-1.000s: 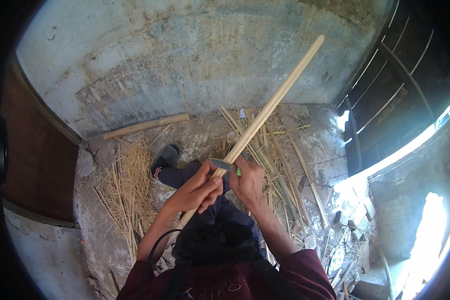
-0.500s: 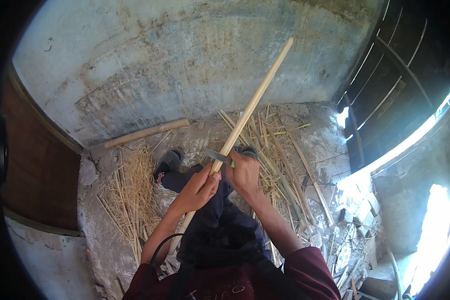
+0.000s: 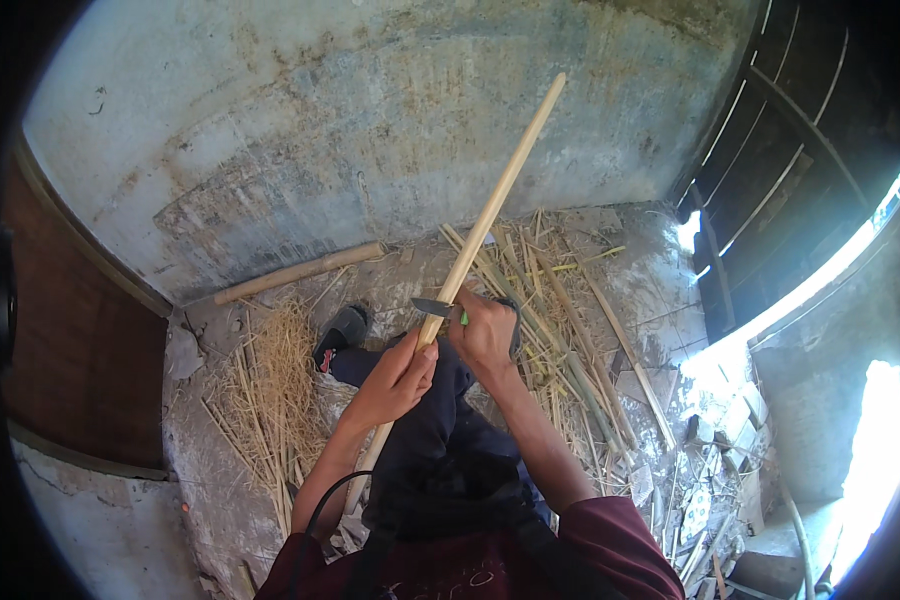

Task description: The person uses a knife to shave the bark and smooth the surface of a bamboo stick while holding it with one hand and resting it on their lap.

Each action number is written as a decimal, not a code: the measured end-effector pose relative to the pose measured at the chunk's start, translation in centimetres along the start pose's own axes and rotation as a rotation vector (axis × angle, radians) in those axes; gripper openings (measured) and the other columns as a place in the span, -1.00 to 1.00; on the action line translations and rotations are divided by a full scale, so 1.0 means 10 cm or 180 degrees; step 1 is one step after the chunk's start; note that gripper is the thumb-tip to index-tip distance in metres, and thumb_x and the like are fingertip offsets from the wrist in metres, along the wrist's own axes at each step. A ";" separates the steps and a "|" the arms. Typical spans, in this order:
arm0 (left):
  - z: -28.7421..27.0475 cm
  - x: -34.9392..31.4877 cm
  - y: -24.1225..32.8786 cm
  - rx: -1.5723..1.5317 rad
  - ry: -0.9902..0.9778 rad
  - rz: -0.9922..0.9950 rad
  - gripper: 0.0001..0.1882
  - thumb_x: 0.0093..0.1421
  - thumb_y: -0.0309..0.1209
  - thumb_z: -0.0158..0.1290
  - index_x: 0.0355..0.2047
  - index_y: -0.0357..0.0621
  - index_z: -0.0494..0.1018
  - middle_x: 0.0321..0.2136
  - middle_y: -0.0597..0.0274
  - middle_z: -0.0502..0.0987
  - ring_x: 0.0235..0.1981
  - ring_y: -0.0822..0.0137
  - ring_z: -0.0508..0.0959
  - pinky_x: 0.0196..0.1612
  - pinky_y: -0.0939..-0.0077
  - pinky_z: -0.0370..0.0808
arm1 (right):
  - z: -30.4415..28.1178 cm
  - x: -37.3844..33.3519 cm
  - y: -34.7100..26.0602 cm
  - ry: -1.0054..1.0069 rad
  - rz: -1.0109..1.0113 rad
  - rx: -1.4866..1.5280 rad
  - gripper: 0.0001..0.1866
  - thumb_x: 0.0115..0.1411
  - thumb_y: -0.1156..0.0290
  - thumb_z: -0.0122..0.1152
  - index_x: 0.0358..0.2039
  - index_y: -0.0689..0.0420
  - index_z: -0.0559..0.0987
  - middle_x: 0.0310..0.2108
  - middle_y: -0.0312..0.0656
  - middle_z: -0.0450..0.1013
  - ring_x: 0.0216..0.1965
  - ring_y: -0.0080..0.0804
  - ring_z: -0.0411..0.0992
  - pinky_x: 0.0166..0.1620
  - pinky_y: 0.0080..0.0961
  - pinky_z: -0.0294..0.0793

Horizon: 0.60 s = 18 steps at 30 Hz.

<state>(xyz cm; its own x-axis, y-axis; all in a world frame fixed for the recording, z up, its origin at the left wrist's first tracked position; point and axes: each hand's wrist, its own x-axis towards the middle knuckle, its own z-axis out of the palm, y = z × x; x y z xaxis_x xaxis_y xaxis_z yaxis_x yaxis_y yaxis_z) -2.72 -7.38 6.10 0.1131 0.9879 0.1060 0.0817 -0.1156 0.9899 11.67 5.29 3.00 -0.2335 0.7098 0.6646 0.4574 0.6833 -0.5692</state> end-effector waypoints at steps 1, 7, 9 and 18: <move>0.00 -0.01 -0.01 0.0005 0.0000 0.0009 -0.78 0.65 -0.27 -0.17 0.05 -0.17 0.31 -0.58 0.45 0.21 -0.62 0.60 0.18 -0.57 0.58 0.19 | 0.01 0.00 -0.01 0.0004 0.0028 0.0009 -0.79 0.10 0.52 0.25 -0.23 0.15 0.71 -0.59 0.01 0.54 -0.57 0.05 0.55 -0.46 -0.10 0.49; -0.02 -0.05 -0.03 -0.0021 0.0020 -0.0060 -0.78 0.66 -0.27 -0.17 0.05 -0.17 0.31 -0.57 0.45 0.21 -0.62 0.60 0.17 -0.57 0.59 0.18 | 0.09 -0.03 0.02 0.0092 -0.0029 -0.0019 -0.82 0.09 0.53 0.25 -0.27 0.15 0.70 -0.60 0.01 0.53 -0.57 0.06 0.55 -0.47 -0.08 0.47; -0.05 -0.07 -0.05 0.0133 0.0077 -0.0035 -0.79 0.66 -0.26 -0.17 0.01 -0.15 0.31 -0.57 0.46 0.22 -0.62 0.61 0.17 -0.57 0.60 0.18 | 0.14 -0.03 0.13 0.0156 0.0035 -0.0192 -0.84 0.13 0.51 0.25 -0.27 0.15 0.70 -0.60 0.02 0.53 -0.56 0.10 0.55 -0.46 -0.05 0.47; -0.18 -0.48 -0.16 -0.0925 -0.0194 -0.1217 -0.73 0.65 -0.19 -0.19 -0.15 -0.08 0.30 -0.60 0.48 0.18 -0.71 0.61 0.19 -0.66 0.60 0.25 | -0.22 0.41 0.93 0.0409 0.0737 -0.0512 -0.75 0.30 0.40 0.22 -0.15 0.24 0.75 -0.48 0.25 0.56 -0.39 0.32 0.58 -0.29 0.08 0.54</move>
<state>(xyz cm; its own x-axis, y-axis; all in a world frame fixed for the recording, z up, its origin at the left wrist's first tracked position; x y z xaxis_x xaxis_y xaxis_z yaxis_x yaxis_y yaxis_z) -5.22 -11.75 4.17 0.1876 0.9451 -0.2677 -0.1502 0.2970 0.9430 16.85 14.20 1.52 -0.0016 0.8090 0.5878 0.6180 0.4629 -0.6355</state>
